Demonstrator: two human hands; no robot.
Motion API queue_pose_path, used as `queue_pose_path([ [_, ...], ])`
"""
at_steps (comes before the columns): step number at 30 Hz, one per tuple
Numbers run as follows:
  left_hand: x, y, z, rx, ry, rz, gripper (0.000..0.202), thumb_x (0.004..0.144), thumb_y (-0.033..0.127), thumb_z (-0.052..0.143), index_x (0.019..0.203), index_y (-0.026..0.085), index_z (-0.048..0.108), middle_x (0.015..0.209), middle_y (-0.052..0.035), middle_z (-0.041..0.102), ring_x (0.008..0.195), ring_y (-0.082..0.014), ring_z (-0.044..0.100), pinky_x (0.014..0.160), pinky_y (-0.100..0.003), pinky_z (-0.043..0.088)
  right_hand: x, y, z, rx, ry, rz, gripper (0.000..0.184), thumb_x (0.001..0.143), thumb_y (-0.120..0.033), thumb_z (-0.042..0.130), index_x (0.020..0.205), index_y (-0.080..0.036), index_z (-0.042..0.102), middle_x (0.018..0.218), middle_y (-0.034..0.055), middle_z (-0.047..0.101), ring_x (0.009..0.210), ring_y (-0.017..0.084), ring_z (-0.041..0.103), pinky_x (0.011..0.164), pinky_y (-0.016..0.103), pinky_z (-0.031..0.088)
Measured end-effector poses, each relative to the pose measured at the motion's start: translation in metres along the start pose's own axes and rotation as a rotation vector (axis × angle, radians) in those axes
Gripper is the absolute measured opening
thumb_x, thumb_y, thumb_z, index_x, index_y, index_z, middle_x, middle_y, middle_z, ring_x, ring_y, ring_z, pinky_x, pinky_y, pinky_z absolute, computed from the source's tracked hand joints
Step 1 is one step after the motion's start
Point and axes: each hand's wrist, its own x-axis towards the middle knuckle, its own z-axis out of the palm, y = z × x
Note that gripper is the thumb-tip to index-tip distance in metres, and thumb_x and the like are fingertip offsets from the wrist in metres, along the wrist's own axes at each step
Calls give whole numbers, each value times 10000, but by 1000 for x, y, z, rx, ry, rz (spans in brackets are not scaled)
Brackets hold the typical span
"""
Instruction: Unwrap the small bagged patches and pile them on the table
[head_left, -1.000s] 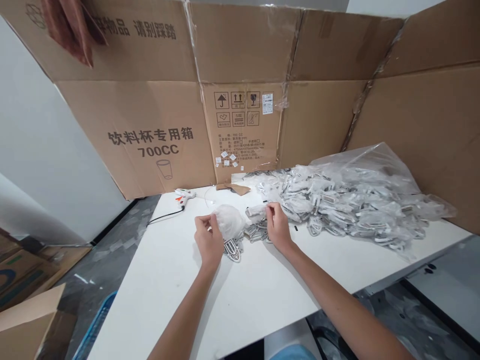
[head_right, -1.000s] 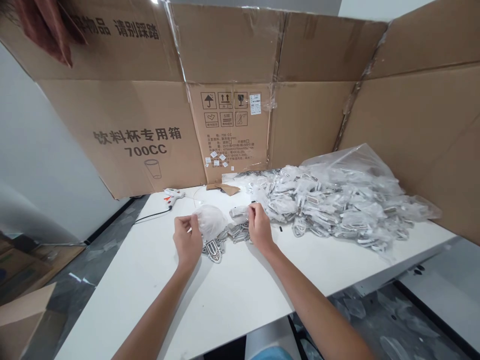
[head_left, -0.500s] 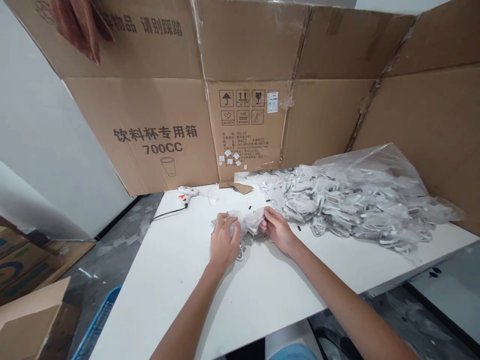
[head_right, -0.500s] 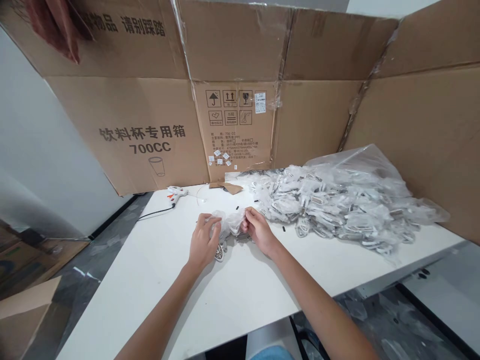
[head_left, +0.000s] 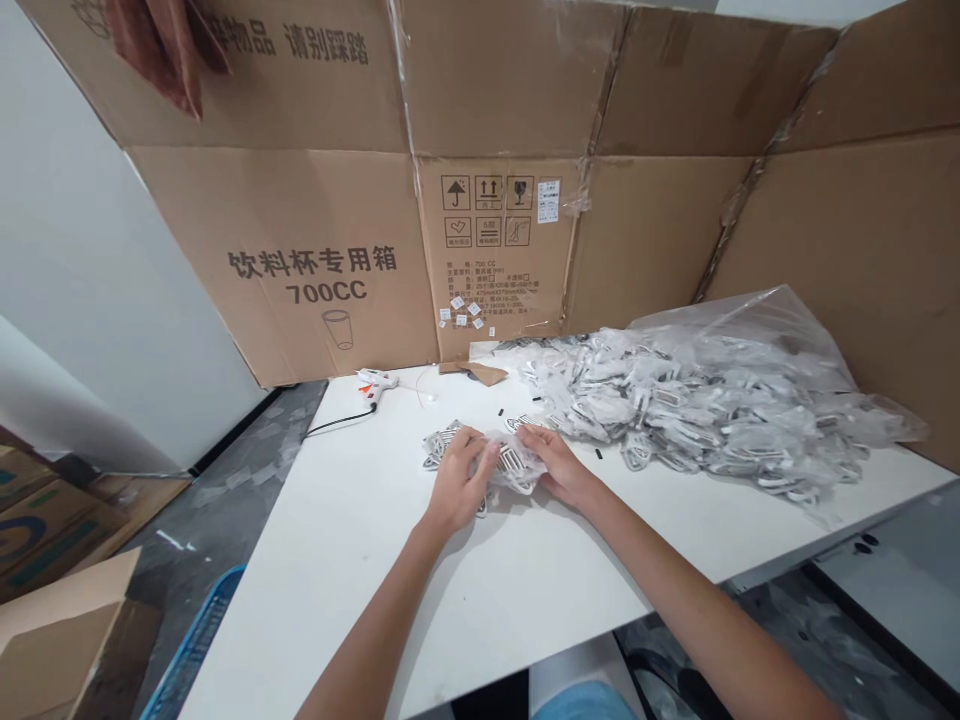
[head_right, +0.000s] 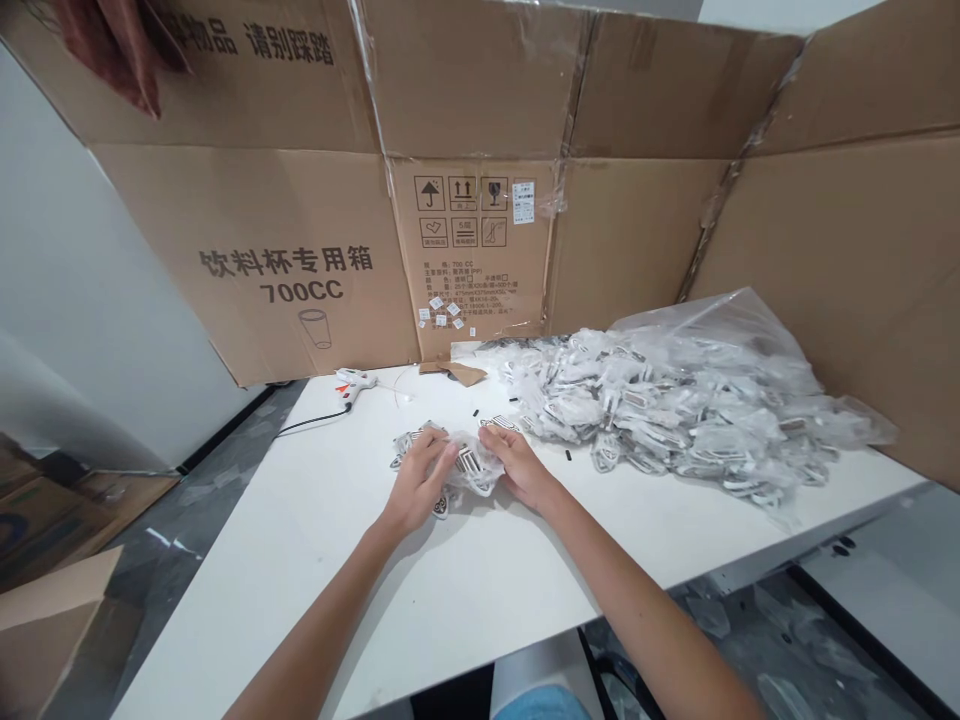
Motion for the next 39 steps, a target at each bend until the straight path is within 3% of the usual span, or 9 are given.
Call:
queue_pose_path([
  [9,0,0,10,-58,-7,36,196,996,352,651,857,236,726,957,-52,659,930,-210,657,877,-372,539,7,6,-4,-48,123,-125,578,841,-730,765,703,-216,540,654,-57,446,578,110,362,554,255,327],
  [13,0,3,8,-1,272,88,155,1043,303,585,944,226,678,1011,-66,621,967,-212,638,887,-373,530,7,5,-6,-193,200,-231,544,927,-751,632,778,-230,575,752,-15,549,682,161,498,645,288,440],
  [16,-1,6,7,70,399,135,136,1065,301,553,993,226,640,1062,-90,604,1038,-233,643,906,-385,542,3,1,-5,-375,187,-355,425,910,-662,713,1001,-254,640,1057,49,674,975,226,623,849,335,523],
  [20,-6,9,10,67,155,240,157,1101,253,453,1145,239,603,1225,-115,647,1198,-237,651,1000,-395,544,-5,-5,3,-418,-19,-340,542,895,-571,770,1350,-330,601,1368,70,647,1202,264,624,1014,401,520],
  [23,-11,12,11,94,17,306,289,1106,209,399,1347,259,550,1409,-122,630,1333,-239,607,1095,-420,511,-8,-12,4,-456,-89,-300,313,973,-531,683,1162,-283,716,1136,45,725,1073,250,657,973,381,515],
  [28,-14,16,6,210,58,355,277,1067,283,524,1333,240,591,1420,-156,619,1297,-293,605,1065,-467,504,-36,-23,-24,-522,376,-435,270,952,-491,680,1006,-229,720,995,33,726,954,239,646,864,329,494],
  [33,-21,30,20,207,-349,463,470,998,470,658,1430,291,605,1426,-118,653,1283,-324,610,1079,-503,499,-114,-31,-92,-592,1029,-634,376,873,-531,736,1071,-214,702,1028,59,718,958,254,637,860,353,470],
  [36,-26,35,36,210,-482,508,443,967,483,710,1372,310,662,1492,-85,635,1359,-338,577,1133,-523,471,-164,-37,-139,-540,1153,-598,381,726,-543,824,888,-216,715,826,33,664,749,225,585,703,352,439],
  [39,-29,32,44,219,-494,511,206,1003,355,670,1184,277,725,1409,-76,685,1320,-306,605,1124,-494,476,-214,-43,-167,-552,1075,-395,383,576,-563,873,737,-238,749,758,92,680,651,259,606,593,402,431],
])
